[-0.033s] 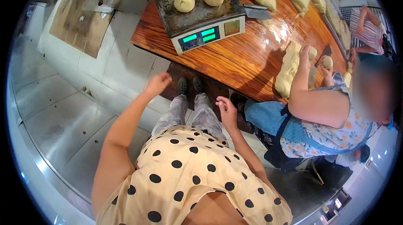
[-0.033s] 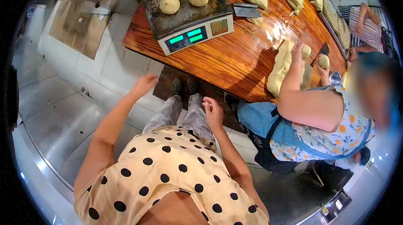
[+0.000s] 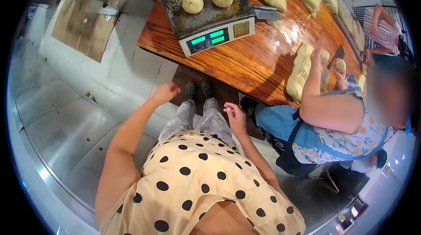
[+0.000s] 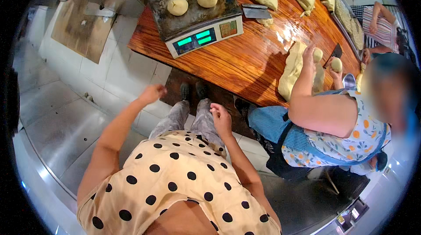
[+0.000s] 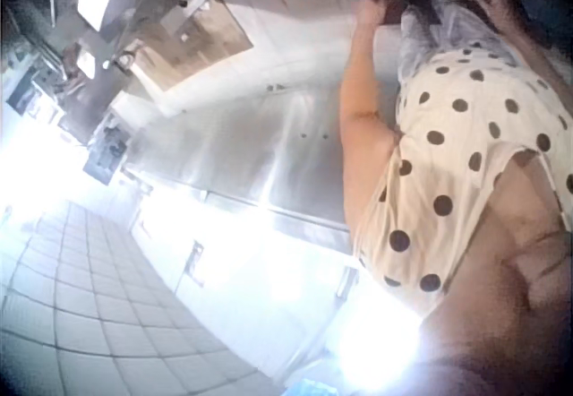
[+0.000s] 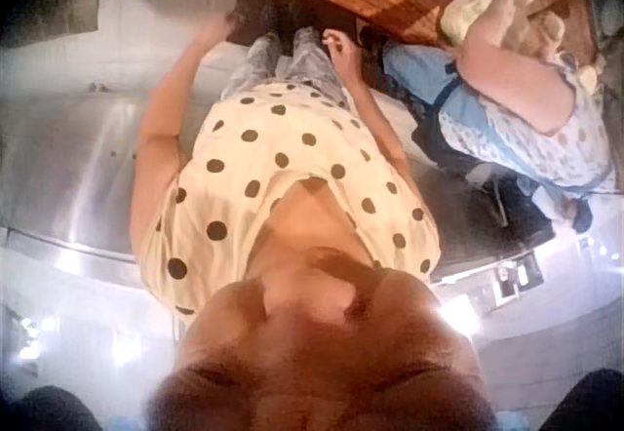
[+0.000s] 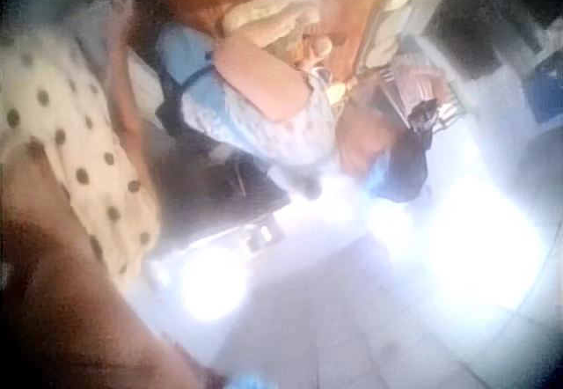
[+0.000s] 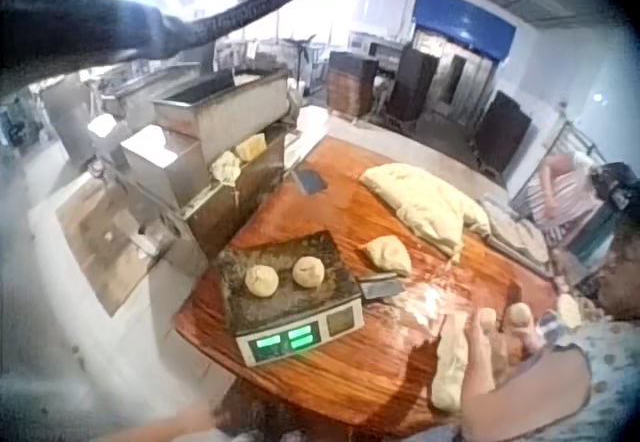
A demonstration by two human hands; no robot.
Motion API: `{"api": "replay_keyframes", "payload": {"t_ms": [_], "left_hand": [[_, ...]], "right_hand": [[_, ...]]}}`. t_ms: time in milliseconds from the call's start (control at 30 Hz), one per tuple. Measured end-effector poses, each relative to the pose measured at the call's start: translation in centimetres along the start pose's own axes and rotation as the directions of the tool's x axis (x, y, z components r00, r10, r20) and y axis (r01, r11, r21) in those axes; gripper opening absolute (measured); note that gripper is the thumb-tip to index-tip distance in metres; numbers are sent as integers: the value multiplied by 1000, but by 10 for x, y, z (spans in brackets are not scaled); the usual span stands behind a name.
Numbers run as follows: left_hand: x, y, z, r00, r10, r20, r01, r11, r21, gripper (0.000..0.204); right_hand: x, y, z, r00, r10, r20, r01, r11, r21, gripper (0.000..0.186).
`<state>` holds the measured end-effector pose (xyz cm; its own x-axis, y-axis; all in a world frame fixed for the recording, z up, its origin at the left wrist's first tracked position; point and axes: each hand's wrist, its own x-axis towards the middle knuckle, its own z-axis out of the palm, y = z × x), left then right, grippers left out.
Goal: The person takes dough pieces and filling from a tray, flattens the dough, places the filling inside, and pinches the dough closed to form stuffed buns before placing them on a scale.
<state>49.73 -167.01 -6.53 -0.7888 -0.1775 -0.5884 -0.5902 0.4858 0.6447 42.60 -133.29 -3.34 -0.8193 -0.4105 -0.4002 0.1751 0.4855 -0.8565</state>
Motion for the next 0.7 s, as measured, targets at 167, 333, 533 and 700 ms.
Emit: {"api": "replay_keyframes", "payload": {"t_ms": [167, 333, 533, 700], "left_hand": [[-31, -73, 29, 977, -64, 206, -6, 947, 322, 33], [-57, -51, 20, 994, -100, 41, 74, 908, 412, 53], [-23, 110, 23, 992, -66, 110, 62, 997, 45, 98], [60, 173, 46, 998, -25, 63, 26, 999, -26, 84]], "right_hand": [[-21, -4, 5, 990, -52, 128, 69, 989, -128, 24], [-30, -21, -12, 975, -97, 200, 152, 946, -285, 27], [-56, -34, -44, 974, -175, 145, 209, 941, -266, 27], [-71, -16, -76, 973, -223, 55, 230, 940, -254, 27]]}}
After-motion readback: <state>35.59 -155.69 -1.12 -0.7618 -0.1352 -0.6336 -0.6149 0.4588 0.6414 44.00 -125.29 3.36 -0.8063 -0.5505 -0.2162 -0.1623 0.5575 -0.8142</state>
